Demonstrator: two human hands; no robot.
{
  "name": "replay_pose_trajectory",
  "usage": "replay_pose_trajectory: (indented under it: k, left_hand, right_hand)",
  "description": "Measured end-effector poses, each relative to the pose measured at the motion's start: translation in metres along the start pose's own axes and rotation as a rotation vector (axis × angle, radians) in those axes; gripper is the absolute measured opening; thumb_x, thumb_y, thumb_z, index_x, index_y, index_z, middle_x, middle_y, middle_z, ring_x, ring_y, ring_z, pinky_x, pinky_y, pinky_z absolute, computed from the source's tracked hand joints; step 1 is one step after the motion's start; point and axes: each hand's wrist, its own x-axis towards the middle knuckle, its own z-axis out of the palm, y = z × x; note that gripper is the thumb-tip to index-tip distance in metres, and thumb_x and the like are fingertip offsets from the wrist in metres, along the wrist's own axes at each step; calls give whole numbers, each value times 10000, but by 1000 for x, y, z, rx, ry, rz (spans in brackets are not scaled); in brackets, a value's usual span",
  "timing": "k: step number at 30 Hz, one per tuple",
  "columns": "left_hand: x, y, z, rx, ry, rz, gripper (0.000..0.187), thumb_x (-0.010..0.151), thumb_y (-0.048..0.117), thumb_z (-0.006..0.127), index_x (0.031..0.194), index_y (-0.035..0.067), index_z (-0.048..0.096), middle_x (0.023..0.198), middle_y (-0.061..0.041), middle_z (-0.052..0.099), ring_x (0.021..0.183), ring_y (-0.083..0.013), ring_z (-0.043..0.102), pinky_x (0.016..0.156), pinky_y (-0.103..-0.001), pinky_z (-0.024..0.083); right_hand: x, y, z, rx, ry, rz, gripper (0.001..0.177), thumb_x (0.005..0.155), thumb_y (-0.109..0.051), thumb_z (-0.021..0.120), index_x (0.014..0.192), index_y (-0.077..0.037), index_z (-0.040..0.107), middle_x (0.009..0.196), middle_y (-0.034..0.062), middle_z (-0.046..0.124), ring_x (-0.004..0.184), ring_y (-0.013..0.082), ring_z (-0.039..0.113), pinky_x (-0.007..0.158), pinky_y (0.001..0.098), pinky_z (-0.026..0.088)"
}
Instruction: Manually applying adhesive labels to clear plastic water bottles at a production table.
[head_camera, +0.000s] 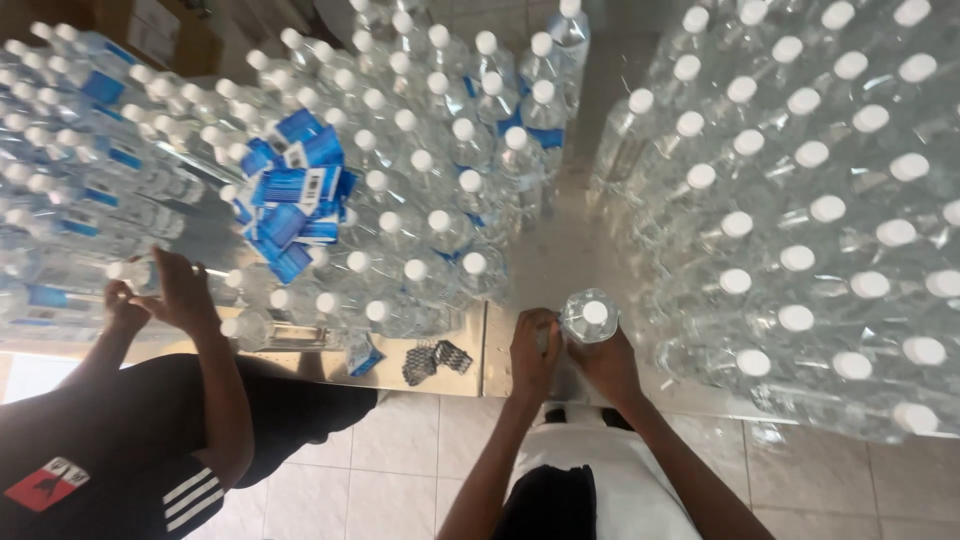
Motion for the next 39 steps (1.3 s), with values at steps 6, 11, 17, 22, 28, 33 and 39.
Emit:
replay_pose_trajectory:
  k: [6,11,17,22,28,33,39]
  left_hand:
    - [-1,34,-48,19,113,-155,172,1147,213,572,1201,79,666,1219,-78,626,1220,-297,706,925,-418,702]
    - [17,80,-129,96,397,139,180,1078,3,581,1226,57,668,1225,-135,685,1219,-289,695,890,-346,669]
    - [58,51,-210,169,537,14,281,1152,206,542,1383,73,629,1392,-117,667,1212,-249,714,893,-349,659]
    - [136,2,-278,467,436,113,358,1149,105,526,1501,41,515,1490,-196,628,1396,-371,623,1126,-501,578]
    - [183,-43,-324,742,120,-122,512,1125,246,550,1574,29,433,1653,-246,461,1549,-486,383,1016,-664,504]
    - [182,-70,-323,839,63,-72,486,1093,84,598,1558,-21,497,1606,-274,533,1519,-471,458,1222,-614,397]
    - [227,-48,-305,790,4,52,515,1135,198,560,1620,61,453,1723,-213,351,1583,-451,317,1232,-663,381]
  right_hand:
    - [117,0,36,174,-87,-128,1121,888,-318,848,1755,-33,199,1740,251,379,1584,425,386,1311,553,327]
    - [241,12,55,-333,244,-554,1162,817,-229,893,1705,83,211,1713,333,358,1554,512,378,1217,662,324]
    - [246,-134,-106,-275,563,-692,674,1025,156,784,1608,136,447,1623,444,283,1504,632,175,1197,747,306]
    - [228,-118,-87,-205,556,-714,565,975,119,718,1527,100,604,1457,322,442,1299,564,546,1087,592,441]
    - [158,-71,-79,-333,461,-806,535,978,168,685,1496,35,658,1454,180,560,1098,385,720,679,525,598]
    - [77,-70,-104,-367,194,-708,484,1063,34,625,1541,-43,616,1501,143,580,1024,324,780,602,503,599]
    - [11,-65,-110,-423,-95,-593,541,1044,-43,597,1558,-212,589,1484,-6,599,850,224,754,626,428,586]
